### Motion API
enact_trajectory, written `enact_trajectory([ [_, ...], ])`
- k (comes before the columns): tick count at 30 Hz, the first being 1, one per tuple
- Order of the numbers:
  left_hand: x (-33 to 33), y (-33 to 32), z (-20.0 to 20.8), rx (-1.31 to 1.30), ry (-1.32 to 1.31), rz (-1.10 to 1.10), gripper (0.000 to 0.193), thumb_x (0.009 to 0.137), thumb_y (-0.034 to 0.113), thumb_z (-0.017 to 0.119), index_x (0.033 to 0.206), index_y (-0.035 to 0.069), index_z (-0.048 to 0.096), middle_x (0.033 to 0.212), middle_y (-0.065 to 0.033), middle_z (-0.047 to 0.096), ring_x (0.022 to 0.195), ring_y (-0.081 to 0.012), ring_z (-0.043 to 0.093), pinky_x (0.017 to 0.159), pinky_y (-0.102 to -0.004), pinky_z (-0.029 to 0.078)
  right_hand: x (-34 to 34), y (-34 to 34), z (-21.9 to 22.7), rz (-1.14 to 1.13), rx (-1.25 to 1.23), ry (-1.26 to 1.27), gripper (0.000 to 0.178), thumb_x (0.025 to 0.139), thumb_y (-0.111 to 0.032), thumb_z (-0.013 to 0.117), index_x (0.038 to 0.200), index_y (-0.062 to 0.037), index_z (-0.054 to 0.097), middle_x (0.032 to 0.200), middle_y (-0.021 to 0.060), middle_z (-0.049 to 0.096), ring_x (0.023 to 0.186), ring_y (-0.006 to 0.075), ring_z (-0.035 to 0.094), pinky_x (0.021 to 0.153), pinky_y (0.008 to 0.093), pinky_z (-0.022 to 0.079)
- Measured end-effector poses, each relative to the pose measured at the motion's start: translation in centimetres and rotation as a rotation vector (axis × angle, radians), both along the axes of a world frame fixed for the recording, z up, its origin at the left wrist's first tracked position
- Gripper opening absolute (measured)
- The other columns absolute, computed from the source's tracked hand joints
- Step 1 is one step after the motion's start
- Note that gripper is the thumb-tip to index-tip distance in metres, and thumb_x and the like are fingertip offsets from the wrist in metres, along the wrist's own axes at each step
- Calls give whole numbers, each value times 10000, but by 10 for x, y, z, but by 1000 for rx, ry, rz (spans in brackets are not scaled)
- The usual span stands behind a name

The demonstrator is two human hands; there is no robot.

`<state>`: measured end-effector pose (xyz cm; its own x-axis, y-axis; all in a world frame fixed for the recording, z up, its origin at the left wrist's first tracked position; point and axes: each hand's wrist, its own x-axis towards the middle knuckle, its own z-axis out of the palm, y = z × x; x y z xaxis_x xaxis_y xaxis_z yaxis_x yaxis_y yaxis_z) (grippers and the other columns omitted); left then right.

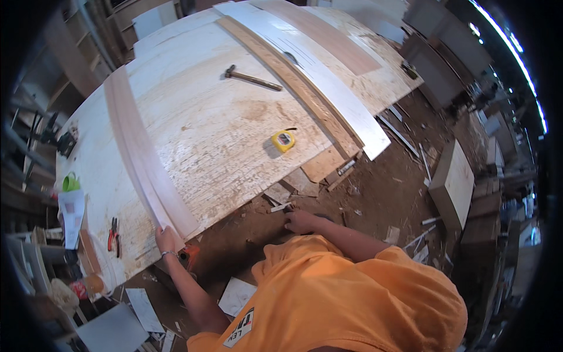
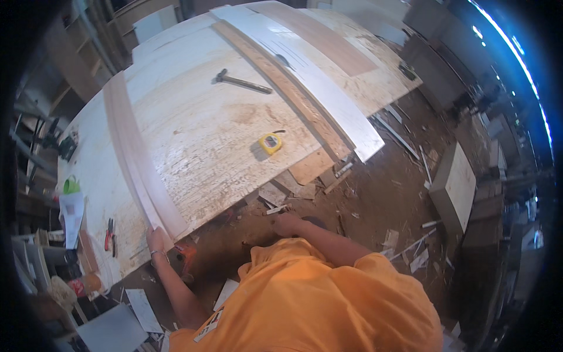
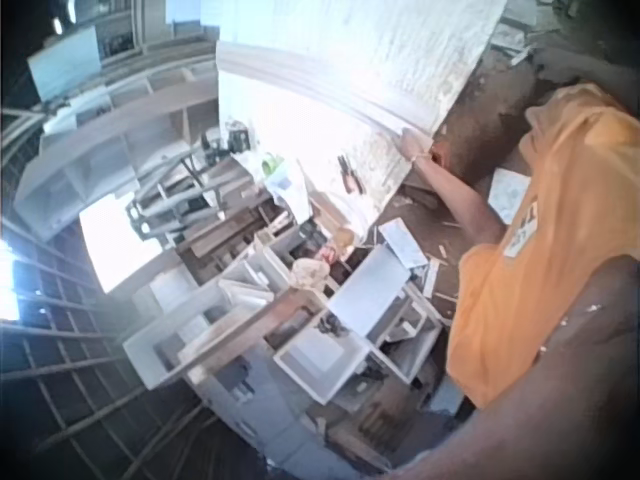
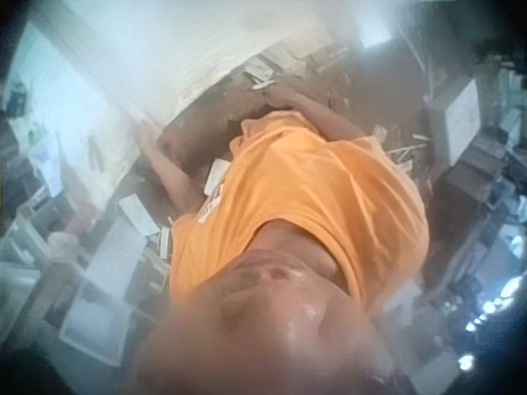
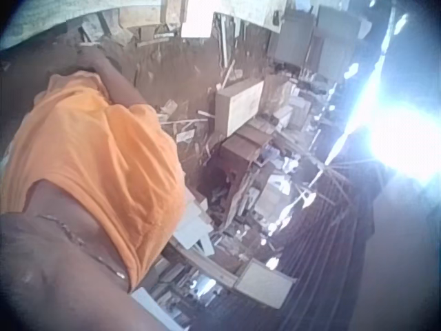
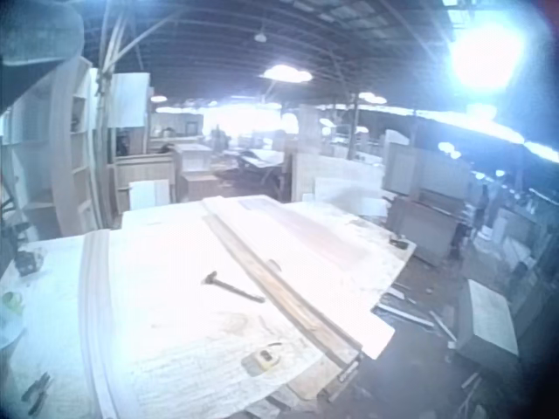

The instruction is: The person handles large white and light-brown panels on a workbench in a workshop. They repeatedly lift, flip, and align the panels, occasionally using a hammer and tape measure to adjust positions. The person also moves smaller wooden pieces and tools around the workspace.

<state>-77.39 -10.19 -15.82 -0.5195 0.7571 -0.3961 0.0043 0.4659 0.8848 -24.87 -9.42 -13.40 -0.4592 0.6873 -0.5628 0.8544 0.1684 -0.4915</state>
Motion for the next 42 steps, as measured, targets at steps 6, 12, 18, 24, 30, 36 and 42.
enact_trajectory([
  [6, 28, 5, 4, -140, 577, 255, 425, 832, 230, 593, 1170, -11, 501, 1064, -267, 636, 1004, -433, 629, 926, -472, 476, 109, -25, -27, -219, -81, 33, 334, 892, -280, 582, 1068, -10, 667, 1099, 228, 662, 1051, 396, 617, 913, 447, 481],
  [12, 65, -1, 51, -293, 892, 136, 693, 783, 418, 748, 1276, -3, 504, 1210, -290, 580, 1121, -454, 563, 976, -483, 459, 244, -60, -60, -573, -167, 104, 246, 902, -219, 542, 879, -7, 665, 733, 107, 647, 674, 174, 626, 615, 345, 494],
  [18, 138, 25, 100, -660, 1007, 164, 850, 795, 401, 743, 1461, 78, 325, 1343, -230, 480, 1247, -399, 473, 1041, -522, 385, 330, -122, -114, -749, -281, 193, 266, 893, -257, 555, 908, -19, 675, 779, 112, 656, 702, 187, 636, 622, 353, 497],
  [24, 334, 76, 88, 163, 1050, 127, 335, 851, 100, 618, 1172, 28, 553, 908, -168, 581, 893, -348, 564, 796, -466, 457, 415, -165, -134, -836, -309, 148, 310, 870, -301, 577, 951, -24, 691, 868, 149, 682, 776, 243, 666, 686, 390, 514],
  [30, 548, 108, 92, 374, 892, -268, 150, 873, 47, 594, 1022, 54, 601, 614, -57, 422, 574, -217, 450, 585, -386, 410, 465, -181, -164, -737, -206, -5, 365, 848, -345, 600, 994, -29, 707, 957, 185, 708, 850, 300, 697, 751, 428, 531],
  [36, 677, 167, 123, 562, 661, -670, 136, 968, 138, 536, 1028, 42, 611, 654, -88, 547, 573, -222, 533, 588, -380, 446, 486, -139, -154, -979, -143, -20, 302, 852, -254, 596, 1024, -33, 710, 945, 151, 726, 829, 276, 704, 758, 406, 548],
  [42, 751, 211, 121, 499, 408, -772, 180, 996, 207, 511, 1048, 78, 624, 705, -115, 629, 620, -221, 629, 598, -347, 490, 497, -67, -99, -1251, -311, 452, 281, 921, -95, 532, 1146, 40, 630, 846, 141, 705, 706, 192, 673, 647, 338, 546],
])
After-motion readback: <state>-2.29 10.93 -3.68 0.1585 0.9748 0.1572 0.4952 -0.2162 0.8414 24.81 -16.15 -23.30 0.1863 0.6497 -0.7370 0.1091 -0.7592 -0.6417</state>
